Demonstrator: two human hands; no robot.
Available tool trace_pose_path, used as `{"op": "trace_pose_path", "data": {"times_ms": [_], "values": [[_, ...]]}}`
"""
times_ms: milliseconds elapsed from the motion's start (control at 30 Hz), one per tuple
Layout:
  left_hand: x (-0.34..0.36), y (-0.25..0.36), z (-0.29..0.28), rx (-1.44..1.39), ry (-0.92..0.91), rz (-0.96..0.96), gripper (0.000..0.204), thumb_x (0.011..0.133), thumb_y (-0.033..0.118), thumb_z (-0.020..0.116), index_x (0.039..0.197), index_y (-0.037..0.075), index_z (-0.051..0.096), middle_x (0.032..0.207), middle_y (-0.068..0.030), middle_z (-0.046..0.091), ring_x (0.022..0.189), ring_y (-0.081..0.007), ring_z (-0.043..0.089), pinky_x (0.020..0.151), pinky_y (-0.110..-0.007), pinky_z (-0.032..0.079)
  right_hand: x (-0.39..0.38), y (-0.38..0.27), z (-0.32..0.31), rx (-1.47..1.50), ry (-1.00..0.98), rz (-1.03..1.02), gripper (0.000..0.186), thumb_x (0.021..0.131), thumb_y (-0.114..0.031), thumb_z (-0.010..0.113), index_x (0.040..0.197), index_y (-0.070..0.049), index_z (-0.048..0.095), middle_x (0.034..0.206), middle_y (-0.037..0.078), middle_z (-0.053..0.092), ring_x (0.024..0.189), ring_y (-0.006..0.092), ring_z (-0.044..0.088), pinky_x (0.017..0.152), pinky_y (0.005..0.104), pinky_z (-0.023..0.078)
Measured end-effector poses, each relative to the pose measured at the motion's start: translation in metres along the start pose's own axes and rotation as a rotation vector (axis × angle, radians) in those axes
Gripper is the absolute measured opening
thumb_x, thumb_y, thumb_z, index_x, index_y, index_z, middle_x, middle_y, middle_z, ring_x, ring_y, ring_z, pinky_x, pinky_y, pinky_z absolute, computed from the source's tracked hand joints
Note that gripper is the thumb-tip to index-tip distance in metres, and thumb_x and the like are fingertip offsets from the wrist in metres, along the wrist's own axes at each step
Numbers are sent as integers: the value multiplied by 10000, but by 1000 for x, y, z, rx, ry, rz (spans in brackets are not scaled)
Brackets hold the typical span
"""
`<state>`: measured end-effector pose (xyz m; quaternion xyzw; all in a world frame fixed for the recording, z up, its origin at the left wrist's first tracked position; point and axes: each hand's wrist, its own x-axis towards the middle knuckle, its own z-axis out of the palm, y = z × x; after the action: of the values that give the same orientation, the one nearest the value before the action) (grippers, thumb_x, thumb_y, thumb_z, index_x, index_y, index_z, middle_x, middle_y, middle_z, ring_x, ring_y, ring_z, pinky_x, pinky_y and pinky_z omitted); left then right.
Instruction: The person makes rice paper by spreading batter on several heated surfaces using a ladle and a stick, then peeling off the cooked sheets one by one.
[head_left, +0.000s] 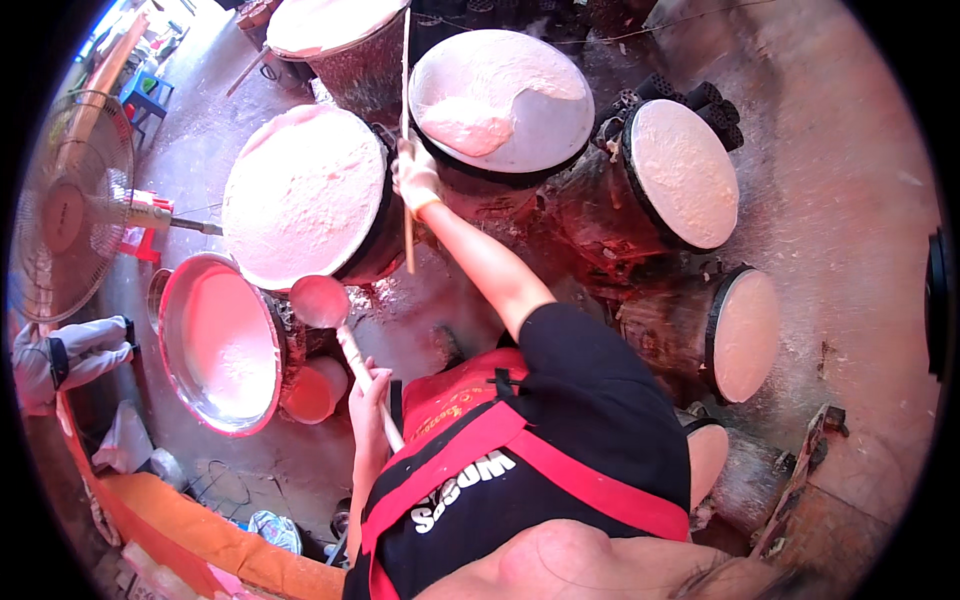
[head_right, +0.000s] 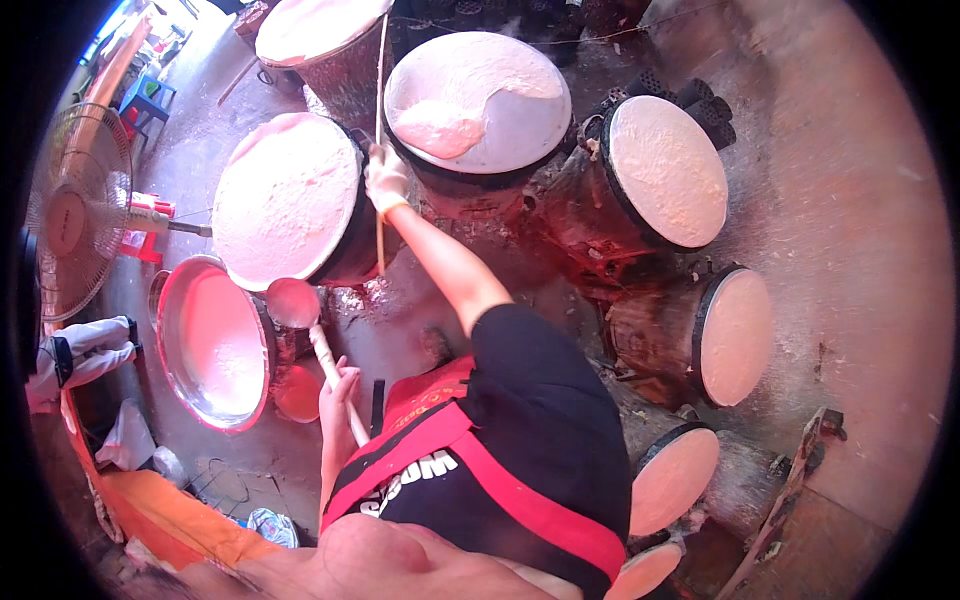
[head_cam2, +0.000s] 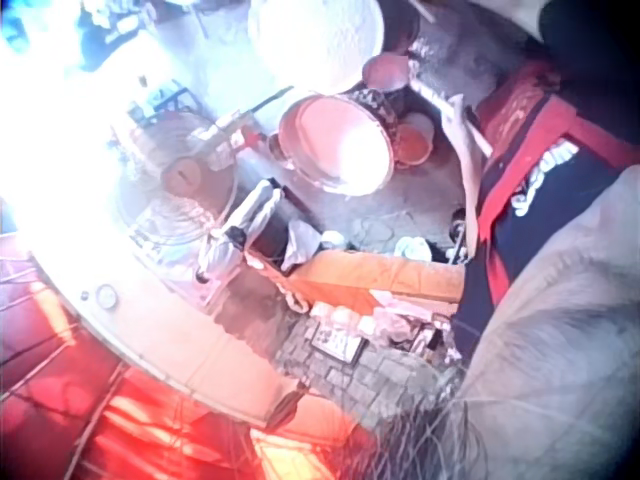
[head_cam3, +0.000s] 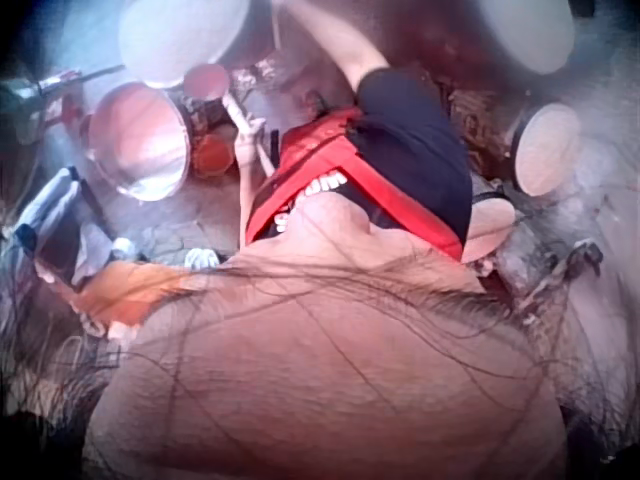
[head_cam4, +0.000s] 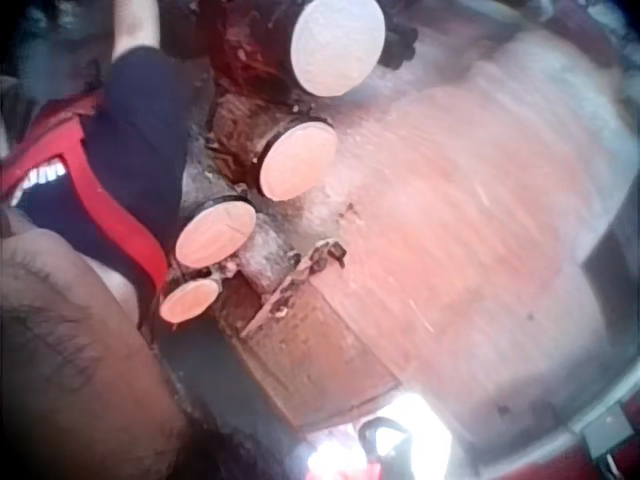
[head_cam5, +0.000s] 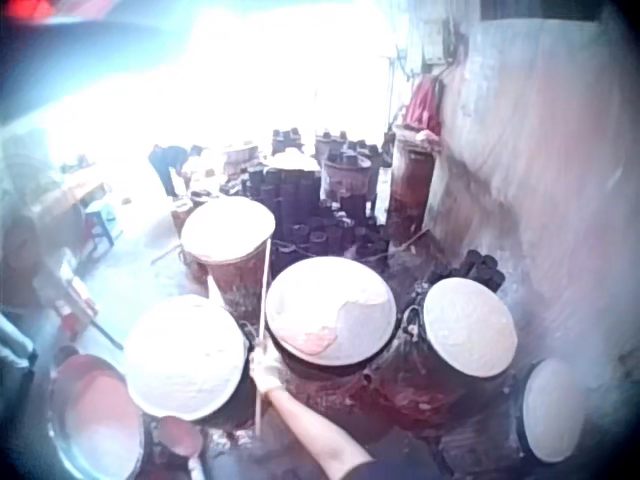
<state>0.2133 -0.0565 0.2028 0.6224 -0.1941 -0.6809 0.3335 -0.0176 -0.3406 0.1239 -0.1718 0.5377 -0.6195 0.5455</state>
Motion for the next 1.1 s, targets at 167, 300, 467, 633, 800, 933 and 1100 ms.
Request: {"op": "trace_pose_path", "data": {"times_ms": [167,300,467,633,800,933,1100], "values": [[-13,-10,-13,-90,65,-31,565,820,80,645,1298,-60,379,815,23,536,688,-27,468,650,-144,349,23,65,-17,-28,231,-31,242,964,-332,440,1174,-214,464,520,-42,381,327,86,359,281,264,305],[-1,-19,-12,-62,-15,-120,186,831,96,636,985,3,588,1200,-55,488,942,-68,537,850,-177,439,-83,23,-54,117,229,72,278,961,-303,452,1236,-267,450,531,-38,381,332,78,342,290,250,283],[-14,0,32,-60,-38,-4,393,821,82,643,1165,-41,499,841,18,524,694,-36,449,649,-162,344,-108,-11,-123,122,216,45,324,958,-320,469,1279,-307,428,558,-16,396,341,87,327,297,246,274],[-12,2,66,-1,-113,3,433,828,83,636,1206,-26,455,822,24,524,673,-37,441,637,-177,347,-91,-33,-104,322,151,36,150,962,-245,460,1112,-232,460,561,-20,414,350,84,338,303,254,283],[-6,1,105,18,-173,45,350,835,96,629,1151,-11,524,879,25,548,648,-36,436,632,-168,347,-121,-25,-175,24,-143,250,350,929,-321,536,1272,-293,468,577,-41,446,362,67,333,328,231,277],[1,-3,132,28,-185,48,280,840,102,626,1101,16,570,927,25,560,734,-28,463,665,-157,356,-121,-65,-270,38,-53,274,365,885,-402,587,1229,-335,483,554,-29,432,330,74,306,307,236,249],[0,0,190,33,-214,42,200,849,95,613,1039,35,605,984,25,567,815,-33,482,740,-176,379,-94,-90,-258,168,-85,182,413,893,-415,572,1258,-260,457,581,-23,435,377,65,336,347,237,288]]}}
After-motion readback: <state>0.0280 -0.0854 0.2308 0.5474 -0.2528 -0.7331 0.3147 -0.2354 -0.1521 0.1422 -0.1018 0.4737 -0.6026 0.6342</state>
